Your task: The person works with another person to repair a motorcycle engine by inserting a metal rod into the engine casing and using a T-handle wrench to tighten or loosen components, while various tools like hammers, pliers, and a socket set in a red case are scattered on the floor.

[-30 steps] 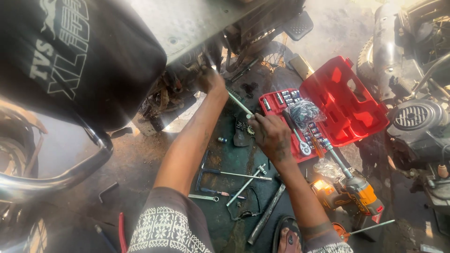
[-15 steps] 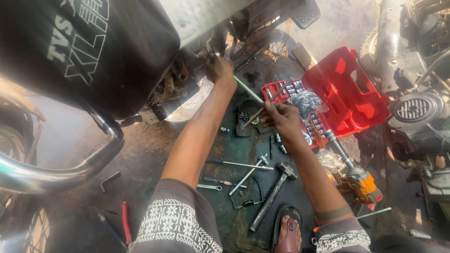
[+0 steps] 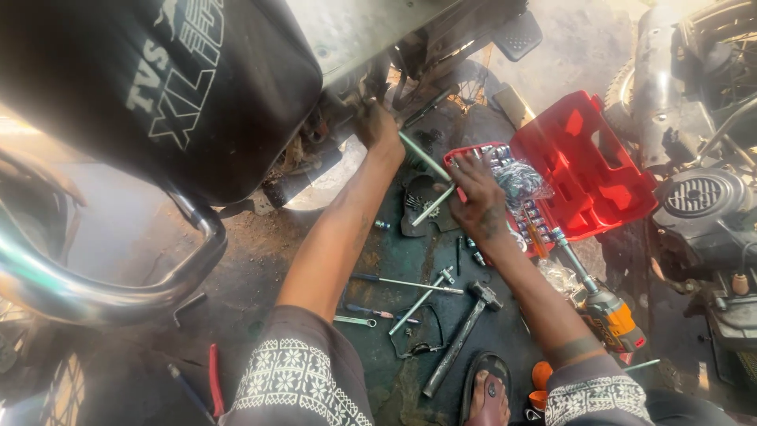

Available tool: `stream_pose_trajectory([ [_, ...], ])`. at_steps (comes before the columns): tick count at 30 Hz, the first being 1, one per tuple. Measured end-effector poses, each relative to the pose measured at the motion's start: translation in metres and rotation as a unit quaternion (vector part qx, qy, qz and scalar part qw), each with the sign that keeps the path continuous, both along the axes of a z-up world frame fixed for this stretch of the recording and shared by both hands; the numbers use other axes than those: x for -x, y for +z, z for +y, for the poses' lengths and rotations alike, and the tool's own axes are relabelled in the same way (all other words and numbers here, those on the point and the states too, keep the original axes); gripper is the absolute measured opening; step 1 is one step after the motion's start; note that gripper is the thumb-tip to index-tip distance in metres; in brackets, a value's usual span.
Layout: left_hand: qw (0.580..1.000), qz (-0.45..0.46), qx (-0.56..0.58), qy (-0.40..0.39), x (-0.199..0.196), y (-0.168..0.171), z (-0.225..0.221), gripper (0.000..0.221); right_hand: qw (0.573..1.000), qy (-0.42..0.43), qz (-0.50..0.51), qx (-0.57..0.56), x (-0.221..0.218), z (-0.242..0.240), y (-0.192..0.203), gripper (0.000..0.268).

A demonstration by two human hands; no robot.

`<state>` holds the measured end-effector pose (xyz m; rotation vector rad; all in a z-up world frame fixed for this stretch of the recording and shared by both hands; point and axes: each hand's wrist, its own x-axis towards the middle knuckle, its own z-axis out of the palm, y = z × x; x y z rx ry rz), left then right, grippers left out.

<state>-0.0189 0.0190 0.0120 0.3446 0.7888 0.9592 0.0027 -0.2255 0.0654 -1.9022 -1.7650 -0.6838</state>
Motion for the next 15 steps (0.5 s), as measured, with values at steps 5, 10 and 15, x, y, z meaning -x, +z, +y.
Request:
stream_pose_trajectory([
  [5,0.999,-0.016,-0.001,0.028,-0.006,-0.014,0.005,0.026,0.993,0.091,-0.05,0.051,-0.03,-0.001,0.011,0.031],
  [10,0.96,0.0,-0.28,-0.018,0.022,-0.011,-0.009,0.039,0.976,0.165,-0.05,0.136,-0.06,0.03,0.025,0.041],
  [15,0.797,0.252,-0.478,-0.27,0.119,0.033,-0.114,0.096,0.979,0.198,-0.043,-0.006,-0.07,0.044,0.023,0.04],
])
